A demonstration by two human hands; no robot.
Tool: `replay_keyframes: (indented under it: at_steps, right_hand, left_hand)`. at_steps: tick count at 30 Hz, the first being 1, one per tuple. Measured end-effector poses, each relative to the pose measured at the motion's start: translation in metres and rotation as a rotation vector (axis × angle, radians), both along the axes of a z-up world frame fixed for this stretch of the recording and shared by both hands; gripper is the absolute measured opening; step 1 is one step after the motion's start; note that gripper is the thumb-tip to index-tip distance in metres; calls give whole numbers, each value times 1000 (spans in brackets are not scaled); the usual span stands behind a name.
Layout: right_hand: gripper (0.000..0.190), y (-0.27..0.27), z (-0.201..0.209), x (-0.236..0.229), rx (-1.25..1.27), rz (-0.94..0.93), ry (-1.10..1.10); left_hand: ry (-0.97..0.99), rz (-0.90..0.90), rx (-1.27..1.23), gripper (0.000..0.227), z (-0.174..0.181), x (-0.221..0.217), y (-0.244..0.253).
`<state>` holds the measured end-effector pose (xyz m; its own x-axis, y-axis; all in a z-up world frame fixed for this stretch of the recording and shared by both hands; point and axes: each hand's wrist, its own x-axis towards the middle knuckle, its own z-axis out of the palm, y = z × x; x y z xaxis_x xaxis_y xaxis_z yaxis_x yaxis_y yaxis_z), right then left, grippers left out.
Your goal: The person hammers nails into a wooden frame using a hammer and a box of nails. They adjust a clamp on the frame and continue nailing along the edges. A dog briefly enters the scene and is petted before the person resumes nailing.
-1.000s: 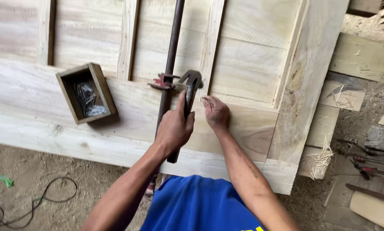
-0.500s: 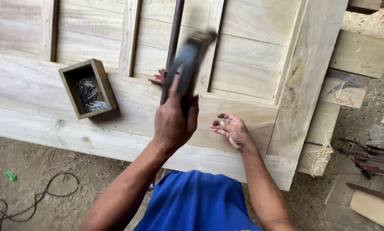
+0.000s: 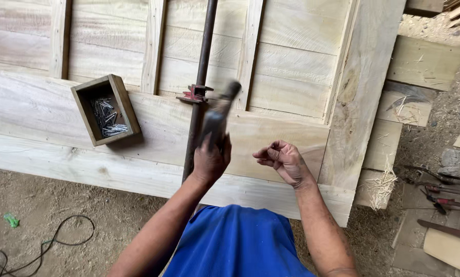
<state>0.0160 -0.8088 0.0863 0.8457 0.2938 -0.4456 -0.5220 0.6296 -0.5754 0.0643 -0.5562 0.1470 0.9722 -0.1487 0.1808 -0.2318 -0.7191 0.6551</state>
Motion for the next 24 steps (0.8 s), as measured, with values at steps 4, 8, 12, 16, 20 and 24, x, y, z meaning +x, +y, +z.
replay_keyframes:
  at_steps: [4,8,12,16,20,24]
  right_hand:
    - [12,-3,-8,2,115,-76,-84]
    - [14,-11,-44,-5,-93,-214,75]
    - [18,3,-110,0,-441,-300,-7]
    - [22,39,-150,14,-781,-313,-311]
    - [15,84,-118,-13,-1008,-138,-365]
    - [9,113,-78,16,-1393,-174,-610]
  left_hand:
    - [472,-34,156,27,-25,-28,13]
    - [-83,0,-111,28,-15,-26,8]
    - [146,5,71,23,-45,-25,7]
    - [601,50,61,29,-66,-73,38]
    - [758,117,-28,30,-38,-92,51]
    - [690,121,-136,58,37,-66,37]
